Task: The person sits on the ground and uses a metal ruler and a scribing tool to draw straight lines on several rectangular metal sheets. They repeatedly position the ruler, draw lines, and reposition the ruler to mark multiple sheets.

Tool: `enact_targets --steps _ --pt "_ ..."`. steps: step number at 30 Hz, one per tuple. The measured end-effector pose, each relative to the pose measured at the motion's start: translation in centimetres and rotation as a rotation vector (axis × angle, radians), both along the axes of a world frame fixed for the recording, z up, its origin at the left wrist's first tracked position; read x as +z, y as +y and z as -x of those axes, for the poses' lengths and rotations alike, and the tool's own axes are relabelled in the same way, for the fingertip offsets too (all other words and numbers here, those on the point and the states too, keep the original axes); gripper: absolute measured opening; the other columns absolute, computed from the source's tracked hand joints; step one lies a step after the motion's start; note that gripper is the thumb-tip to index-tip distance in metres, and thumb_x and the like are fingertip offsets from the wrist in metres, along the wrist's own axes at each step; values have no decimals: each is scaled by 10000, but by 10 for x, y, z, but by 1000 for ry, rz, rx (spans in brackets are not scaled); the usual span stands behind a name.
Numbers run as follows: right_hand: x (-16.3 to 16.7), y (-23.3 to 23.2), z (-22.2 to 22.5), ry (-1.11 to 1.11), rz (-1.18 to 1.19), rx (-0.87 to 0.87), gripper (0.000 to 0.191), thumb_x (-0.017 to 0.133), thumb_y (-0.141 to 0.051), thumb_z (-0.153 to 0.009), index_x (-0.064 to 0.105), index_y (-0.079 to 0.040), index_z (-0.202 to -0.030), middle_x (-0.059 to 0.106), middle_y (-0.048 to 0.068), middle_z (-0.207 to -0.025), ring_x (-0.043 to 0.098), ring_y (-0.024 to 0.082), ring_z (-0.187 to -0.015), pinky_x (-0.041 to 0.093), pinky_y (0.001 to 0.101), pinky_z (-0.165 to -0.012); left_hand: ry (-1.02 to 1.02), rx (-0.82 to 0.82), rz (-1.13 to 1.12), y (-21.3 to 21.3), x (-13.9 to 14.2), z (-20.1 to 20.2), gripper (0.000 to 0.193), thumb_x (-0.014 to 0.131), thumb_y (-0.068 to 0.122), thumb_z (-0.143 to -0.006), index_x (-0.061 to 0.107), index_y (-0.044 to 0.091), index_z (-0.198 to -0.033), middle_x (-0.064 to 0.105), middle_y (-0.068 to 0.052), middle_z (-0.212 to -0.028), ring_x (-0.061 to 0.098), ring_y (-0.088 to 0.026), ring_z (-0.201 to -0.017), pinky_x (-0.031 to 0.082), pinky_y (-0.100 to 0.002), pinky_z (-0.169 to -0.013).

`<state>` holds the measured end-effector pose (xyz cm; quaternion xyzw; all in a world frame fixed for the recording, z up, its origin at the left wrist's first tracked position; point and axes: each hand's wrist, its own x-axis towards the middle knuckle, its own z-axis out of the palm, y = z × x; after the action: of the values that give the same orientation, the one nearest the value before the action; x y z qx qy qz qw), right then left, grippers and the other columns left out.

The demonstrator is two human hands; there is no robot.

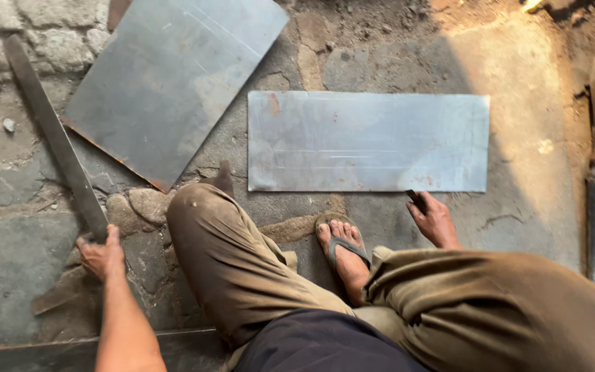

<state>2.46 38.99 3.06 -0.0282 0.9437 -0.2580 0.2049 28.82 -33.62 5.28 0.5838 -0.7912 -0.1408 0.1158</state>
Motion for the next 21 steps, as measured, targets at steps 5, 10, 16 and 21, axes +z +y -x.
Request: enact_targets --steps 5,10,16,21 --pt "-8 15 -28 61 15 14 347 719 -290 -954 665 -58 -1207 747 182 -1058 725 325 -915 573 440 -788 -246 -52 424 20 29 28 733 889 305 -648 619 -18 -1248 520 -431 -1393 473 -593 -1247 377 -719 -1044" --pt "-10 30 -33 30 40 -6 344 718 -286 -953 667 -62 -1209 747 183 -1057 725 324 -916 573 440 -793 112 -130 -29 89 65 143 365 760 254 -848 709 88 -1169 688 -153 -1177 638 -271 -1033 511 -476 -915" --pt "18 49 -47 0 47 9 341 718 -282 -951 670 -67 -1211 746 183 -1056 725 324 -918 572 439 -799 -326 -506 -546 265 33 255 875 780 455 -861 409 -52 -1470 378 -344 -1519 402 -464 -1405 338 -568 -1160" --pt "37 67 -64 -18 34 -30 339 718 -279 -950 672 -71 -1213 746 184 -1055 726 323 -920 571 439 -804 -149 -345 -577 296 29 261 1258 935 422 -681 163 -80 -1538 375 -387 -1453 426 -492 -1346 397 -525 -1107"
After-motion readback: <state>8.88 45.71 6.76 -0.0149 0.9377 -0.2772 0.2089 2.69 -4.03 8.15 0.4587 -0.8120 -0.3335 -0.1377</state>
